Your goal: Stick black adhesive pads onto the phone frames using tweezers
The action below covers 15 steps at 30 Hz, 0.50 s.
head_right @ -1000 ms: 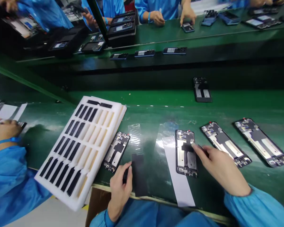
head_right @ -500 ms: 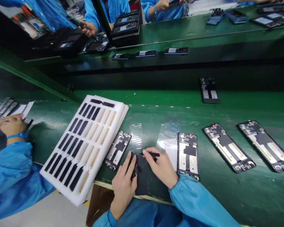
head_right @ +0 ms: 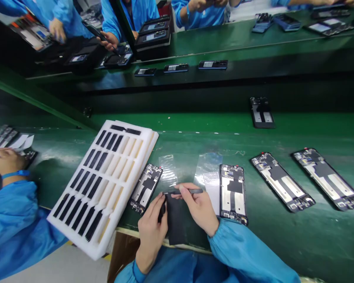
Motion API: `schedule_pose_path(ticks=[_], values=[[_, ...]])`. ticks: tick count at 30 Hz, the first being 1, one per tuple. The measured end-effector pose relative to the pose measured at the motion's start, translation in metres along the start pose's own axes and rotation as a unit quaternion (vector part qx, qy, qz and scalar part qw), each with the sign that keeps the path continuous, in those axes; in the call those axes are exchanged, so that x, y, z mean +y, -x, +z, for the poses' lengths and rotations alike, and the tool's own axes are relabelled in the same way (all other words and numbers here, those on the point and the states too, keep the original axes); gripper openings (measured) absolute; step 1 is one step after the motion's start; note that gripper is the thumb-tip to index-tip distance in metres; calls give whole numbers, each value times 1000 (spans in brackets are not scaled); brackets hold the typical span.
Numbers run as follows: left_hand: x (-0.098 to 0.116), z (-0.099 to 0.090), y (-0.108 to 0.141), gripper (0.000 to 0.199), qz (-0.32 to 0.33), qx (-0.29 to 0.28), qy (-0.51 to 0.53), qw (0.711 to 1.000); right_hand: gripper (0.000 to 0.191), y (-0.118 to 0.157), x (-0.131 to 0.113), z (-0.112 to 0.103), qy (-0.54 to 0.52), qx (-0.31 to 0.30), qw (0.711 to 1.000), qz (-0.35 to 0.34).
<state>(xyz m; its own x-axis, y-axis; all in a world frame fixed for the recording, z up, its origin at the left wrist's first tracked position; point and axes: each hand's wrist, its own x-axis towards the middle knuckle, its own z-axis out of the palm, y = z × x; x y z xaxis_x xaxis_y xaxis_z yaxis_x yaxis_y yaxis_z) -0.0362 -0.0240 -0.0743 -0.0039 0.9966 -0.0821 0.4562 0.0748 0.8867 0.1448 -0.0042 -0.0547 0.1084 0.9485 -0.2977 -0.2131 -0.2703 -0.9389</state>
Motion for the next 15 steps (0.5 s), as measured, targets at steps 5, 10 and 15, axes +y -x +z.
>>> schedule_pose_path(ticks=[5,10,15], values=[[20,3,-6,33,-106,27,153,982,31,13,-10,3,-35,-31,999,-26],[39,5,-10,54,-171,-9,303,937,27,16,-5,7,-100,-64,993,-3],[44,6,-10,46,-192,-29,379,905,24,15,-1,9,-123,-58,991,-5]])
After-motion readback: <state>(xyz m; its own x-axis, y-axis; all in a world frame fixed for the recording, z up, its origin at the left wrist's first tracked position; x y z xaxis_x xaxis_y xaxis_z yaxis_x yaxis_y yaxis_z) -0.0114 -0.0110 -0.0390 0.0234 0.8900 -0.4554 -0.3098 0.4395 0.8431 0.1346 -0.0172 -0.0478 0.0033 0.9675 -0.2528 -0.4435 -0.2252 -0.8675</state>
